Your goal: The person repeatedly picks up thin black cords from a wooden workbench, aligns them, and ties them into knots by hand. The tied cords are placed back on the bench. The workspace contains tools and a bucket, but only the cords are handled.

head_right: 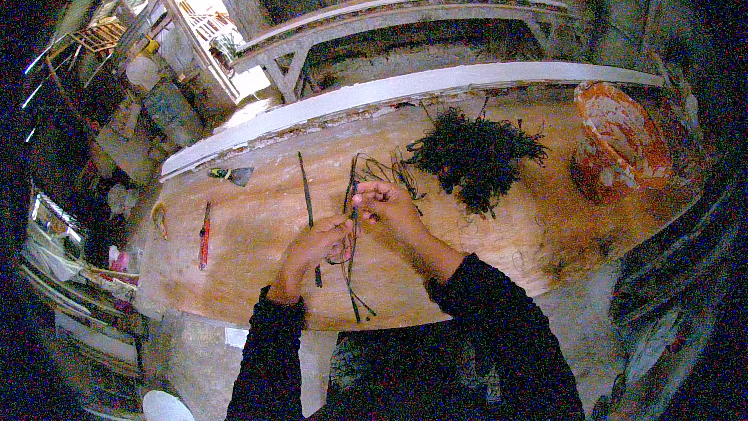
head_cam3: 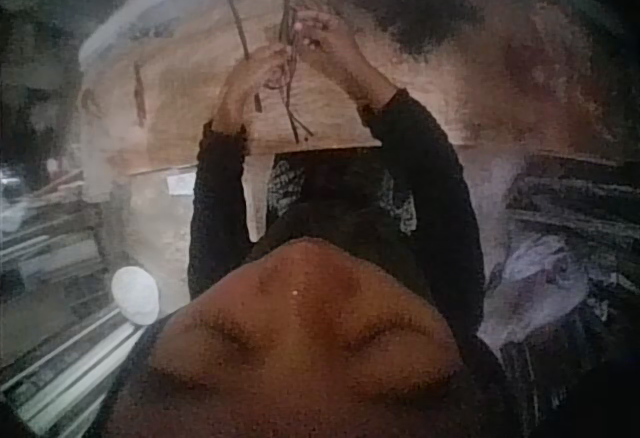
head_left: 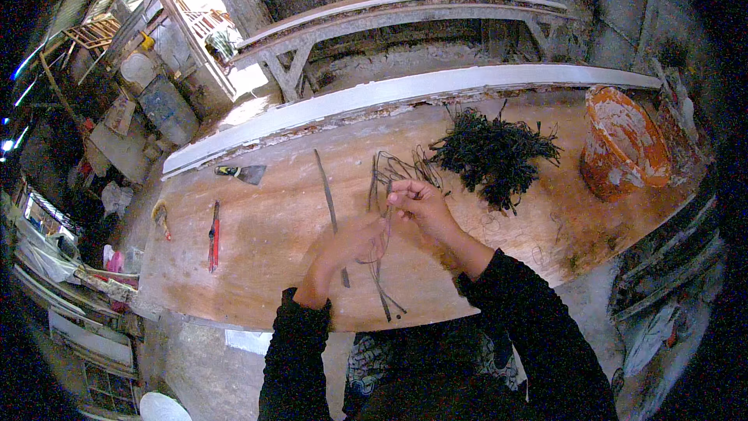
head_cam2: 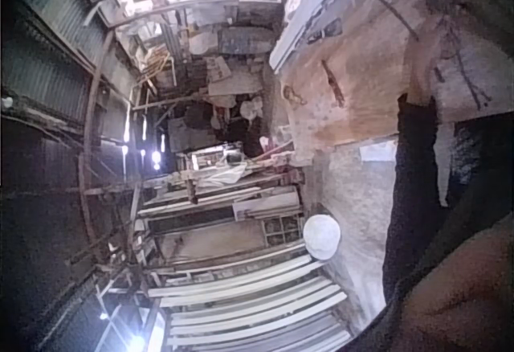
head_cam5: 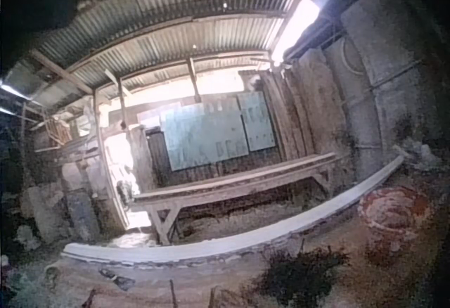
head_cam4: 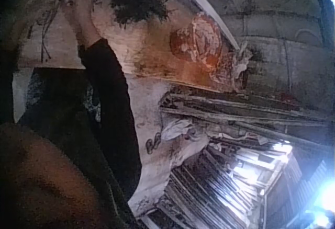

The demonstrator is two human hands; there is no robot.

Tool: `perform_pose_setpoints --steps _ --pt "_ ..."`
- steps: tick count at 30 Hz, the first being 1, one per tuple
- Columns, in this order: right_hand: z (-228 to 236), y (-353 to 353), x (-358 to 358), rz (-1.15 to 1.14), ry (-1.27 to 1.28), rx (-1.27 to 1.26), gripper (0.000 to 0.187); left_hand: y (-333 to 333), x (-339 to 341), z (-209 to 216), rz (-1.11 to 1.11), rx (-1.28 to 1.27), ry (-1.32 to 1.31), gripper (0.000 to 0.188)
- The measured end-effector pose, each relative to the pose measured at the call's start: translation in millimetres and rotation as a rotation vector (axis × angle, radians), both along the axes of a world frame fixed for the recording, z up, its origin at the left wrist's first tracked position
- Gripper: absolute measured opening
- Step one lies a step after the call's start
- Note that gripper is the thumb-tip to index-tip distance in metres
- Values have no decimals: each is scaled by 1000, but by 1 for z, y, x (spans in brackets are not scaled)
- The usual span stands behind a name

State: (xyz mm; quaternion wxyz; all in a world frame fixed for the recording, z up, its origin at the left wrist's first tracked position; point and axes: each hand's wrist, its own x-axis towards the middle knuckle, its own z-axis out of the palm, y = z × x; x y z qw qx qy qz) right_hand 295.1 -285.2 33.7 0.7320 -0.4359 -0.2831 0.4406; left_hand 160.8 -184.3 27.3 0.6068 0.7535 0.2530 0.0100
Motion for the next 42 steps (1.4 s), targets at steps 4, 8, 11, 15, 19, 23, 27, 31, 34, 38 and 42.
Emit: perform_pose_setpoints --steps 4,8,11,15,19,23,27,31,34,38,42 --pt "2 -2 1 16 19 36 11 -5 0 10 3 -140 -2 19" --pt "-2 1 3 -18 -45 16 9 -7 0 21 -32 -122 37 19" --pt "0 1 3 -68 -31 48 9 -8 0 21 -28 -34 -24 18" --pt "-4 2 21 -195 -29 70 10 -22 2 42 142 165 -208 18" --pt "6 -1 22 -283 34 66 11 7 -2 18 251 -39 -390 20" --pt "11 -2 23 -318 148 132 12 19 -9 10 356 -250 -459 24" --pt "8 -1 24 -343 102 123 11 29 -8 5 406 -302 -522 26" --pt "6 -2 24 -341 126 121 11 28 -9 2 436 -396 -598 25" --pt "7 -1 22 -392 120 116 11 27 -8 3 437 -349 -602 23" --pt "9 0 17 -494 236 176 12 20 -5 13 543 -178 -642 23" --pt "17 -4 13 -535 176 148 13 17 -6 23 600 2 -593 19"
